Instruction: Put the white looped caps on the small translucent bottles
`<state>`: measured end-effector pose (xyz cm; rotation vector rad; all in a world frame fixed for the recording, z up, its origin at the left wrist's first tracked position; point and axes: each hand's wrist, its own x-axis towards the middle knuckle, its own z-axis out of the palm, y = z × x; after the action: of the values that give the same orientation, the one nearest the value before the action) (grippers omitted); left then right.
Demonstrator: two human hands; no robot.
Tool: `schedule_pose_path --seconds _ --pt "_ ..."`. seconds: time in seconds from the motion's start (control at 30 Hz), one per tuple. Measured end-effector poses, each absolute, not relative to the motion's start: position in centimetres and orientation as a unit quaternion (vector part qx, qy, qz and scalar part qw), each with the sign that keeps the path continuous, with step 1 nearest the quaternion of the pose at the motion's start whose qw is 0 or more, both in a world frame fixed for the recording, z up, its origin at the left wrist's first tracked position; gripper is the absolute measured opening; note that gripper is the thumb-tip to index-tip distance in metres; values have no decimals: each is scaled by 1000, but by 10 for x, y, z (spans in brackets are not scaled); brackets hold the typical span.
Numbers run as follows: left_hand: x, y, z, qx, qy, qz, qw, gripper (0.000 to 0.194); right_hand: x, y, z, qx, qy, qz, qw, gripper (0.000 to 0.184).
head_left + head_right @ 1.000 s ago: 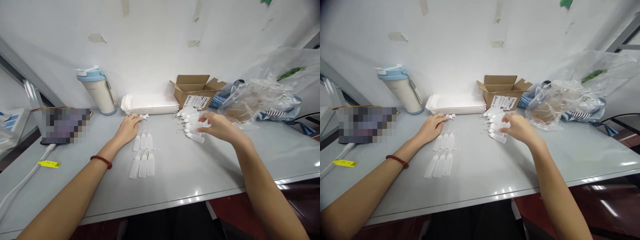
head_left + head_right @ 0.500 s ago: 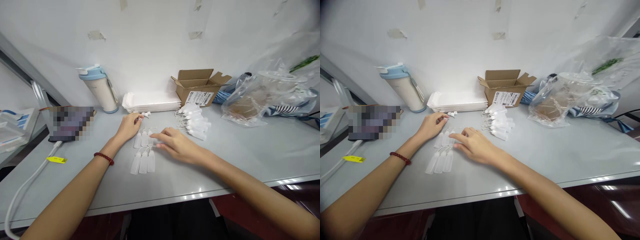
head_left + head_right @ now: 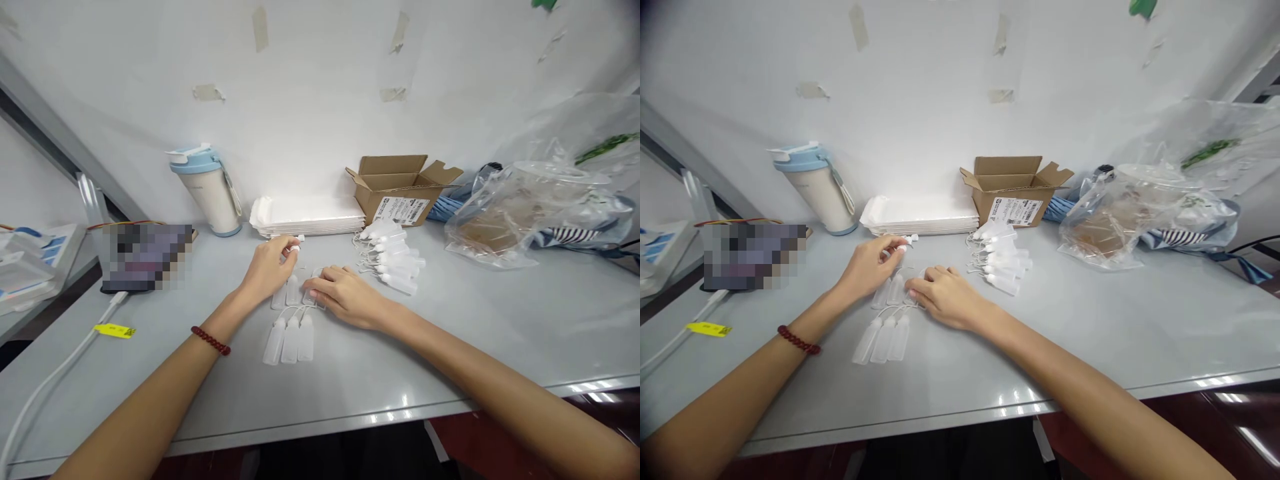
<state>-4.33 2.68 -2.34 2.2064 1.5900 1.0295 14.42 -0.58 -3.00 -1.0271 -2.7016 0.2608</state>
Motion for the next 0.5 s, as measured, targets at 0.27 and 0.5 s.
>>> schedule_pose_path --seconds 0.27,0.5 --pt "-45 17 -15 699 585 378 160 26 146 -9 -24 -377 -914 101 108 40" --pt "-43 15 -12 700 572 392 170 24 141 -15 -29 -366 -918 98 116 37"
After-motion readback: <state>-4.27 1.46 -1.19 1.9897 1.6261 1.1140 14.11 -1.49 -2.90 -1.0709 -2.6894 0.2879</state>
